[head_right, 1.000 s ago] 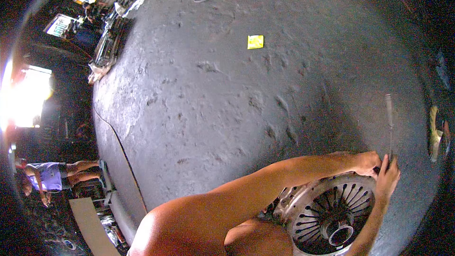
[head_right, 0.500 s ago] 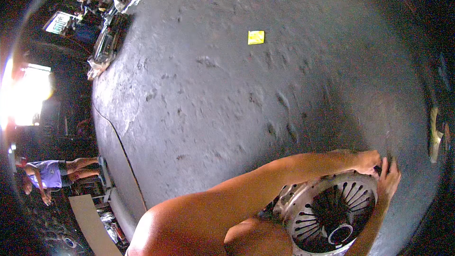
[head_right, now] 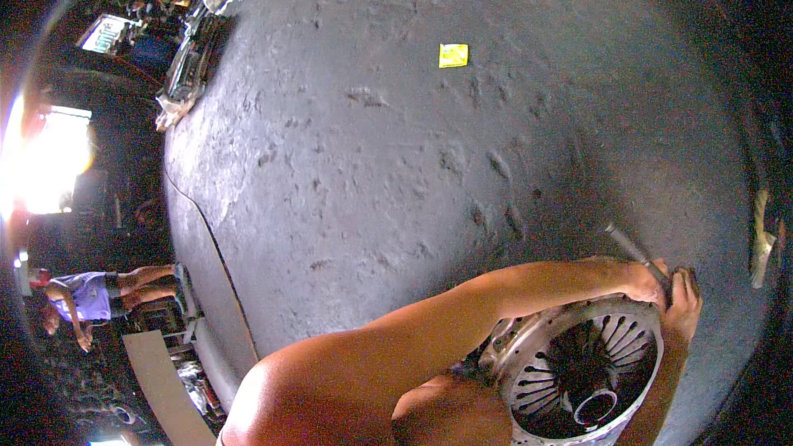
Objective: The recorder uses a tool to pry or adjust components within a vehicle clutch assembly on a garage floor.
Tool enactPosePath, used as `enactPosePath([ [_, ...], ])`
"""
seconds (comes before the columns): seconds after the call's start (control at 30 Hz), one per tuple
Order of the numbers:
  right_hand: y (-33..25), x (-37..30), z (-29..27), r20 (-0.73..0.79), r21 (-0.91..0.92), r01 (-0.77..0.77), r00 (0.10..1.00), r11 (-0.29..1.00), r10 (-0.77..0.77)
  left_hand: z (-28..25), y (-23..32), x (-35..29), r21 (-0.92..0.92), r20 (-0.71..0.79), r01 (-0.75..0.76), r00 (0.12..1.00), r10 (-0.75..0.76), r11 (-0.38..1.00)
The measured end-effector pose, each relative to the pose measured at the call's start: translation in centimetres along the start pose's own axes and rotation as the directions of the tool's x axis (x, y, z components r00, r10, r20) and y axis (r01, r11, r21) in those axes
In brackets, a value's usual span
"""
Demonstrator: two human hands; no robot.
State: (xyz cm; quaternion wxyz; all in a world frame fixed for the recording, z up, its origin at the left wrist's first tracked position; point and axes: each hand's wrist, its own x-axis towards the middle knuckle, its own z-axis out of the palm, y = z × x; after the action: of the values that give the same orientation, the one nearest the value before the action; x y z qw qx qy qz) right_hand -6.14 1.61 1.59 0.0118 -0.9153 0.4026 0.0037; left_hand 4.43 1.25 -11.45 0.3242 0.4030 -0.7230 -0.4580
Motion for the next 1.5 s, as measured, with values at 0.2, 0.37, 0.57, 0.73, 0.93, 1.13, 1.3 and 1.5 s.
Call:
enactPosePath([
  [0.2, -0.6, 2.5, 2.3, 0.056, -0.017, -0.684, 0.728, 0.730, 0.683, -1.2, 1.1, -0.8, -0.020, -0.188, -0.173, 0.968, 0.167, 0.985],
  [0.37, 1.7, 0.4, 3.0, -0.042, -0.045, -0.595, 0.804, 0.802, 0.594, -1.7, 1.8, -0.8, 0.028, -0.116, -0.154, 0.981, 0.156, 0.988],
  [0.57, 2.1, -0.6, 2.6, -0.120, -0.032, -0.182, 0.977, 0.983, 0.177, -0.4, 0.4, 0.0, 0.013, -0.170, -0.198, 0.966, 0.197, 0.980],
  [0.73, 1.5, 2.8, 3.1, 0.063, 0.014, -0.795, 0.606, 0.606, 0.793, -0.6, 0.5, -0.5, 0.002, -0.236, -0.151, 0.961, 0.147, 0.989],
  [0.93, 0.6, 0.5, 1.5, 0.036, 0.087, -0.527, 0.850, 0.845, 0.526, -0.8, 0.7, -0.4, 0.020, -0.119, -0.107, 0.987, 0.108, 0.994],
  [1.13, 0.6, 1.2, 1.6, -0.006, 0.004, -0.404, 0.915, 0.915, 0.404, -1.5, 0.9, -0.3, -0.236, -0.019, -0.215, 0.976, 0.217, 0.948],
  [1.3, 2.9, 2.1, 3.7, -0.024, 0.031, -0.842, 0.538, 0.539, 0.842, -1.7, 1.9, -0.4, 0.019, -0.091, -0.168, 0.981, 0.169, 0.986],
  [1.5, 2.4, -1.2, 2.8, -0.156, -0.006, -0.170, 0.973, 0.985, 0.167, -1.5, 1.4, -0.3, 0.074, -0.029, -0.139, 0.989, 0.142, 0.987],
])
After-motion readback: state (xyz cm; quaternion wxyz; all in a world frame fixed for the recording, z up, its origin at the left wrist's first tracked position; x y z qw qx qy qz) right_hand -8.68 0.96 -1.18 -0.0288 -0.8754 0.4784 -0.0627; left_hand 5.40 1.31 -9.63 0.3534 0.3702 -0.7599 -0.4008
